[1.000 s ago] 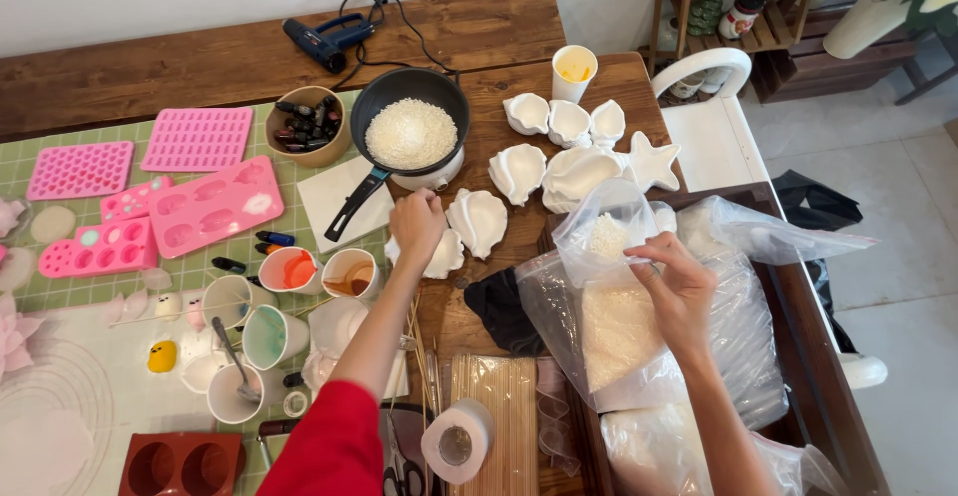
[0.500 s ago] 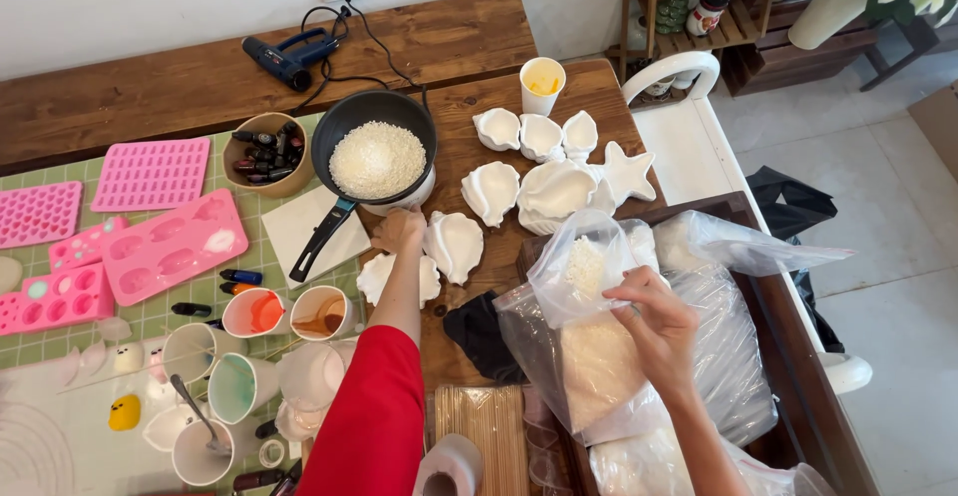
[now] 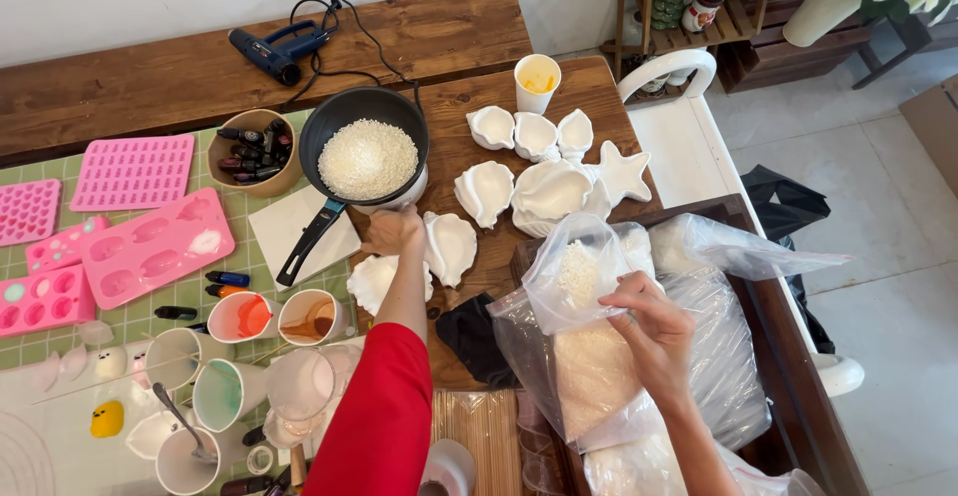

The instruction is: Preparing wax materials and shaping decorative candle elements using molds and hand tools.

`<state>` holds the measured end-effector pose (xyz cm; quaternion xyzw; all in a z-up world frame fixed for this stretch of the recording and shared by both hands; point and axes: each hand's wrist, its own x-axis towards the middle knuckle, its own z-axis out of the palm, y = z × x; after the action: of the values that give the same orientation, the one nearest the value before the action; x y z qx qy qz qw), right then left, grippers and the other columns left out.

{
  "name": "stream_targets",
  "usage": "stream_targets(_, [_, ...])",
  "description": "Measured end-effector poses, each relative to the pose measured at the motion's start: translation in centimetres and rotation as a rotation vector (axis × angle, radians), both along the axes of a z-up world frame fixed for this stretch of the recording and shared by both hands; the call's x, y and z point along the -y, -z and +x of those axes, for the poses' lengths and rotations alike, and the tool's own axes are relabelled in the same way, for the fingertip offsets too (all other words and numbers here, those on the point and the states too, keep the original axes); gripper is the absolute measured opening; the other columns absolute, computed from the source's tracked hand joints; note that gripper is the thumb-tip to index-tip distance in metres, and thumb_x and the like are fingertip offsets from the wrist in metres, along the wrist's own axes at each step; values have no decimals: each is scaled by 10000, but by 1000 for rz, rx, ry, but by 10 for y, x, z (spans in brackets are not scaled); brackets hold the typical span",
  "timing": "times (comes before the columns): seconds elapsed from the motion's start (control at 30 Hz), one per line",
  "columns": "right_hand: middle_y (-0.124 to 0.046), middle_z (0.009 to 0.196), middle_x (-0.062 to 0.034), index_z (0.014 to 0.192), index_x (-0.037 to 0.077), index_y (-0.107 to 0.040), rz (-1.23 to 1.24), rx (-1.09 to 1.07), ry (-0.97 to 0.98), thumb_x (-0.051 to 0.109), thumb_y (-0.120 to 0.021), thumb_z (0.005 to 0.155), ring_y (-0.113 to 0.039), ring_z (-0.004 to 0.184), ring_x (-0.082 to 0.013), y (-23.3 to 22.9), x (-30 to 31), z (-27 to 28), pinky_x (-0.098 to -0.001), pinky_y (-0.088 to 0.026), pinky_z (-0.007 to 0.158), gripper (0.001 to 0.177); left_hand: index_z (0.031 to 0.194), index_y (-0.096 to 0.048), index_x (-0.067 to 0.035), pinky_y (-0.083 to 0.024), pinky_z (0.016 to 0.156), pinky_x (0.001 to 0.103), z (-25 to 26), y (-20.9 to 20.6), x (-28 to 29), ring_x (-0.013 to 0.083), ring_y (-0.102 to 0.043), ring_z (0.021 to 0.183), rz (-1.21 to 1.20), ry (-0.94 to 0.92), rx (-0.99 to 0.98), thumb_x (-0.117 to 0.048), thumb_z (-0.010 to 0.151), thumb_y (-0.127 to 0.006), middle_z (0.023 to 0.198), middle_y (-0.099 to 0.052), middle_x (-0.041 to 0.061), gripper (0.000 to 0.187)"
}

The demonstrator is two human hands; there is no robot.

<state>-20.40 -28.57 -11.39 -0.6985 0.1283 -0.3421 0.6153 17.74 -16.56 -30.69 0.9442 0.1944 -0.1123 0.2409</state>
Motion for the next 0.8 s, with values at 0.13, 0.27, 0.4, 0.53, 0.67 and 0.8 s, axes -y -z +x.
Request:
stream_targets(0.13, [-620,915,-36,1018,-9,-760,-42,13,4,-92,-712,847,-579,934,-159,4,0,-1,-391,-381,1160,196,802,-730,-125,-332,1063,406,-14,-9,7,217,-668,861,34,10,78,-385,809,-853,850,-749,63,287])
stream_targets(0.27, [-601,910,-34,1011,-12,-767,-26,-5,16,-92,-721,842,-578,925,-160,5,0,-1,-388,-384,1150,192,749,-765,-83,-329,1026,440,-30,-24,4,256,-653,910,151,118,312,-348,757,-867,842,-753,99,284])
stream_targets(0.4, [-614,909,-38,1006,-11,-769,-33,-14,-1,-86,-728,837,-578,927,-161,2,-1,0,-363,-409,1088,189,760,-810,-96,-344,1005,462,-41,-35,-14,276,-630,955,64,126,354,-245,746,-832,840,-759,108,150])
stream_targets(0.53, [-642,904,-26,1002,26,-779,-121,-43,11,-43,-752,826,-591,916,-152,-15,7,5,-330,-451,969,190,869,-817,-123,-464,862,384,-82,-41,-30,219,-658,838,-309,101,400,-184,802,-773,854,-762,67,100])
stream_targets(0.67, [-648,845,3,986,105,-809,-478,-151,61,33,-812,792,-587,856,-136,-56,18,5,-299,-454,813,207,1140,-764,-84,-479,690,259,-152,-142,-47,126,-598,770,-1025,600,348,-211,927,-760,921,-717,17,248])
stream_targets(0.8, [-620,800,3,976,122,-817,-702,-148,63,48,-837,768,-553,807,-145,-99,17,2,-318,-397,787,222,1289,-675,-68,-505,790,235,-207,-245,-53,93,-615,929,-1150,1126,279,-191,822,-833,1088,-660,28,508])
